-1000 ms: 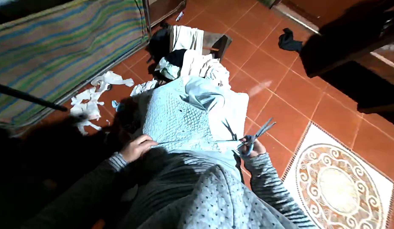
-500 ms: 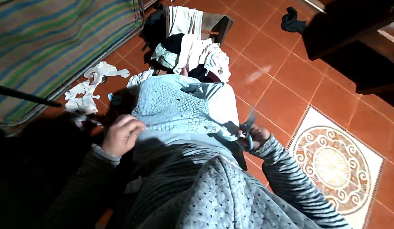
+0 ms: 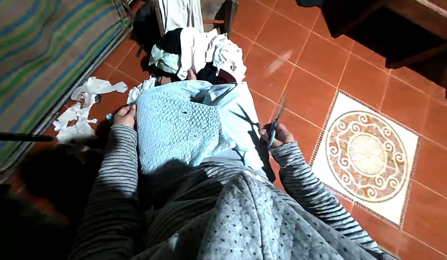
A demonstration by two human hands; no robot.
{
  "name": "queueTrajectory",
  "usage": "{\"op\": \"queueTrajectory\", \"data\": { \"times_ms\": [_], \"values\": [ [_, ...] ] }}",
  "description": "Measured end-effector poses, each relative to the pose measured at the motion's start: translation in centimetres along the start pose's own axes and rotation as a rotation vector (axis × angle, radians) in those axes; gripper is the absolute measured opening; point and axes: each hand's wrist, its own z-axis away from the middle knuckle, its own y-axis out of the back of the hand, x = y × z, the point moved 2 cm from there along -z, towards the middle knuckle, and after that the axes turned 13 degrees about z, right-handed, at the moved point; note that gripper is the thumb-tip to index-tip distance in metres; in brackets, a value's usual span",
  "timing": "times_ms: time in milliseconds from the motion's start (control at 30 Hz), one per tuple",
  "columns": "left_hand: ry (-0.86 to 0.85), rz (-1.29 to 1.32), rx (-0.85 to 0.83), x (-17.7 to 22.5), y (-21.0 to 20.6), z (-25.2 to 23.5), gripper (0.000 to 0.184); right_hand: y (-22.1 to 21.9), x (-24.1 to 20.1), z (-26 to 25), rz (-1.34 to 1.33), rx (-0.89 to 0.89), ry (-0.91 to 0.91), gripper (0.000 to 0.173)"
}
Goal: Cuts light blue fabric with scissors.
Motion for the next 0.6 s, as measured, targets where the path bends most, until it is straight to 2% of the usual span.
{"op": "queueTrajectory", "data": {
  "times_ms": [133, 200, 300, 367, 467, 567, 600],
  "values": [
    [0.003, -0.130, 0.001, 1.2, 1.2, 0.3, 0.041, -0.4, 1.2, -0.8, 0.024, 0.024, -0.016, 0.035],
    [-0.020, -0.172, 0.055, 2.4, 2.5, -0.8, 0.046, -0.7, 0.8, -1.4, 0.032, 0.016, 0.017, 0.037],
    [-0.053, -0.036, 0.134, 4.3, 2.5, -1.3, 0.044, -1.1, -0.7, -1.9, 0.026, -0.004, 0.106, 0.040],
    [-0.047, -0.017, 0.065, 4.7, 1.2, -0.7, 0.042, -1.6, -2.0, -2.1, 0.088, -0.025, 0.154, 0.047],
    [-0.071, -0.366, -0.128, 3.7, 0.0, 0.7, 0.041, -2.3, -3.9, -2.0, 0.306, -0.088, 0.173, 0.055],
    [-0.138, -0.539, -0.144, 2.2, 1.6, 3.9, 0.042, -2.9, -4.6, -1.8, 0.446, -0.156, 0.167, 0.059],
    [-0.088, -0.609, -0.169, 2.3, 2.7, 5.6, 0.043, -3.1, -4.7, -1.7, 0.463, -0.165, 0.186, 0.059]
  ]
}}
